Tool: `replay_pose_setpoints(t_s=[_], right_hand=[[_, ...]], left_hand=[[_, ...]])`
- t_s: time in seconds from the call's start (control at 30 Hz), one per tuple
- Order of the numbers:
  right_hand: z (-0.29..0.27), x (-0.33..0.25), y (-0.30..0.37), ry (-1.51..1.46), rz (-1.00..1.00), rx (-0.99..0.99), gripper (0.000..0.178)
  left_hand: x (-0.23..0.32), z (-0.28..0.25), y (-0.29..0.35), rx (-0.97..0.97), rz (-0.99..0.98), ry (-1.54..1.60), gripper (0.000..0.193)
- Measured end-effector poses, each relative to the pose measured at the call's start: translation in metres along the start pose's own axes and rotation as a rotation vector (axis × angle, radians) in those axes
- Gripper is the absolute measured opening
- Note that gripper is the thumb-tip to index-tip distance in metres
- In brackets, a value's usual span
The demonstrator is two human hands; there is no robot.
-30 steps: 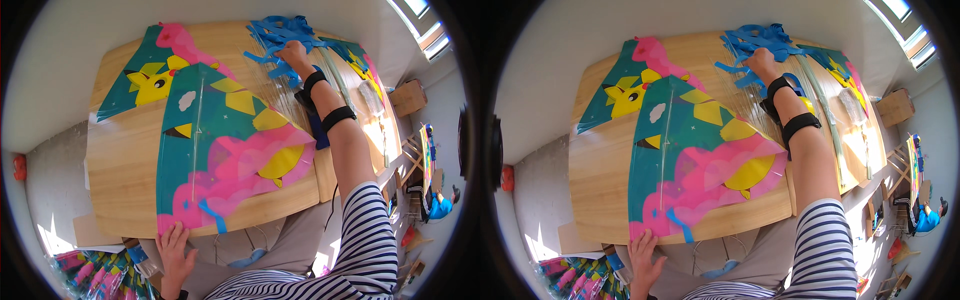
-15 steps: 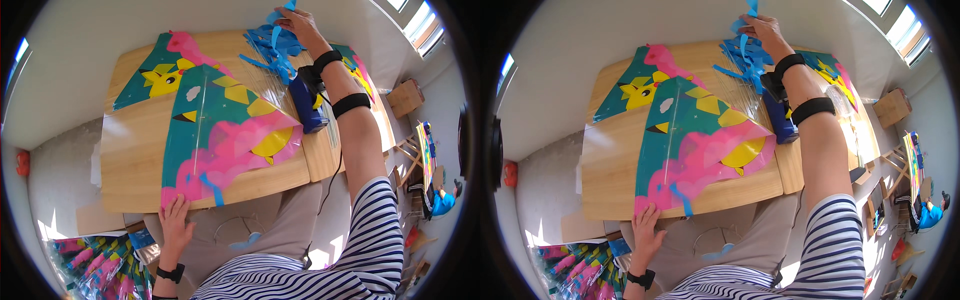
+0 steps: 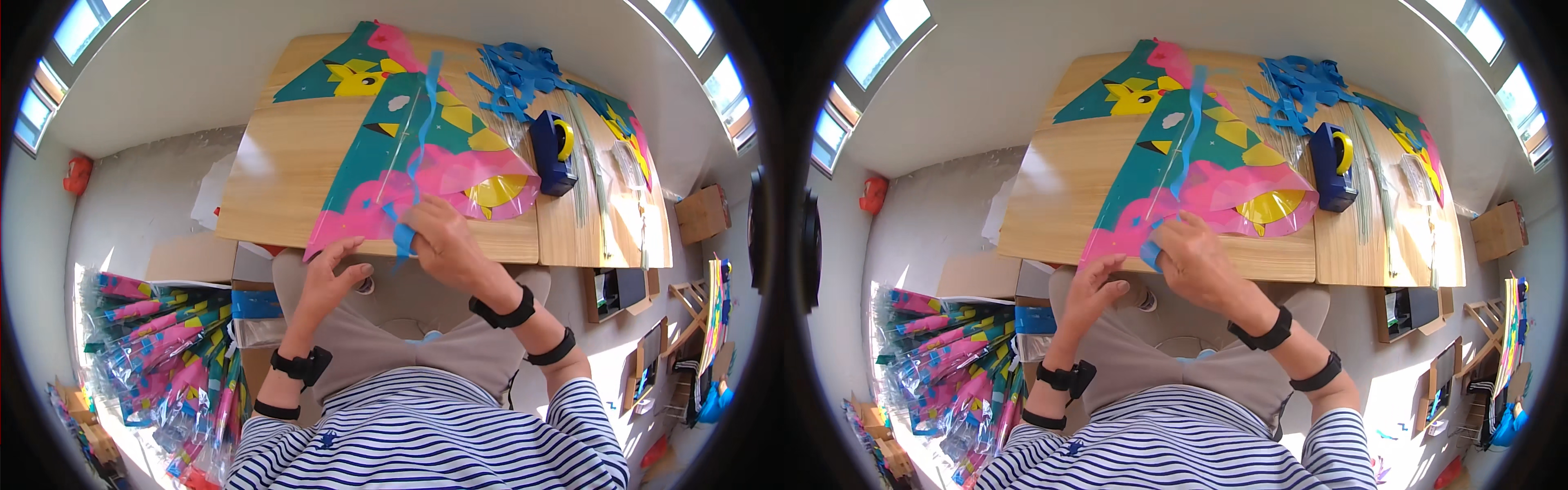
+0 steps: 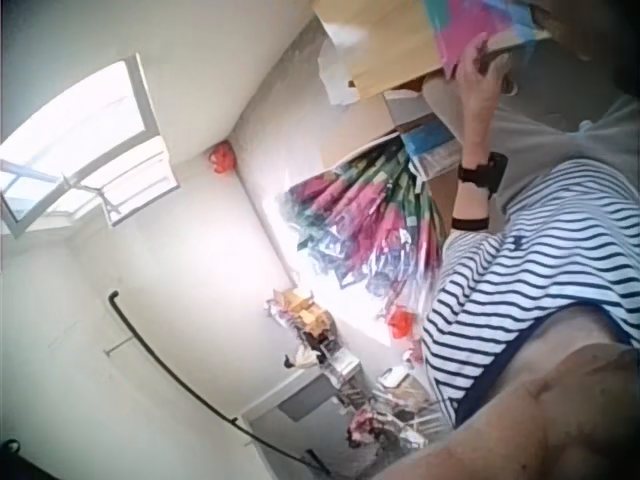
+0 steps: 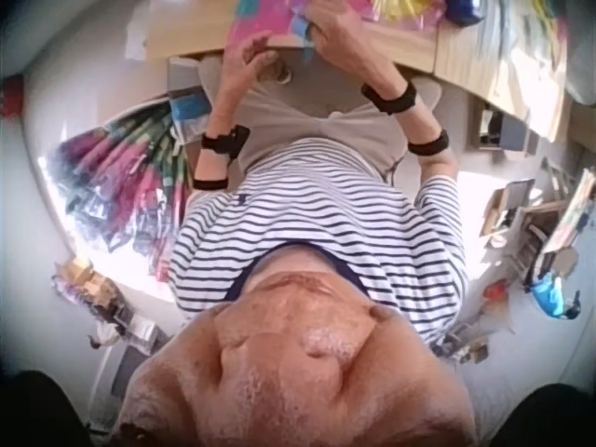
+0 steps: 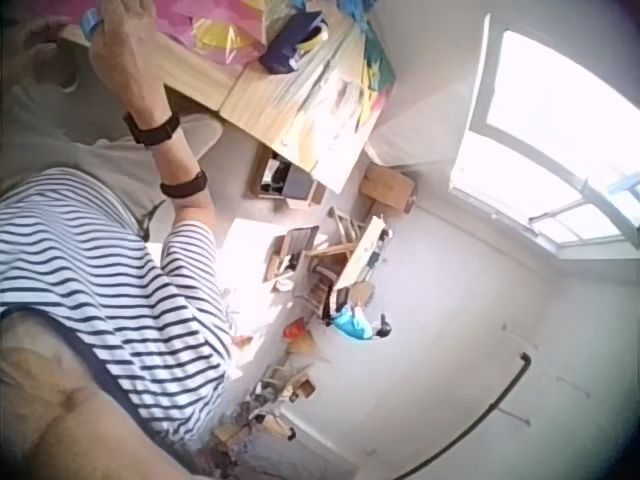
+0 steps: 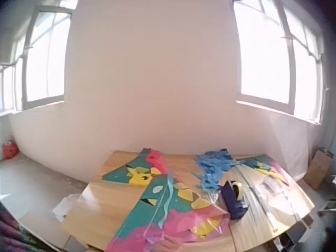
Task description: Attaching plastic reinforcement strips and tape to a Pikachu-themed kite.
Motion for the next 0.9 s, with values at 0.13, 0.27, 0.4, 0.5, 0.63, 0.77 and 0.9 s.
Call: replay_pose_setpoints(t_s=[0.13, 0.27, 0.4, 0.5, 0.63, 0.77, 0.9], right_hand=[[0.048, -0.032, 0.028, 0.186, -0.024, -0.064, 0.016], [0.053, -0.064, 0.027, -0.104, 0.065, -0.083, 0.012], [0.052, -0.092, 0.021, -0.475, 0.108, -0.112, 0.013], [0.046, -0.108, 0.011, -0.771, 0.135, -0.191, 0.014], [0.038, -0.103, 0.008, -1.021, 0.270, -0.192, 0.017], [0.041, -0.091, 0.009, -1.345, 0.374, -0.094, 0.017], [0.042, -0.072, 0.012, -1.478, 0.432, 0.069, 0.021]], left_hand=[[0.015, 0.016, 0.039, -0.176, -0.239, 0.763, 0.064], [0.017, 0.011, 0.053, -0.063, -0.130, 0.691, 0.069], [0.041, -0.008, 0.055, -0.063, 0.087, 0.725, 0.073], [0.050, -0.011, 0.062, -0.176, 0.134, 0.812, 0.074], [0.046, -0.007, 0.078, -0.257, 0.066, 0.765, 0.059], [0.039, -0.022, 0.096, -0.314, -0.139, 0.506, 0.027], [0.033, -0.063, 0.121, -0.065, -0.176, 0.237, 0.013]])
Point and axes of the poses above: each hand's wrist, its own y-axis away from the middle knuckle, its own z-axis out of the palm, x = y × z, the point moved 5 cm from there along -y, towards the middle knuckle, and after that the axes turned 4 degrees about -y, right-handed, at the moved point
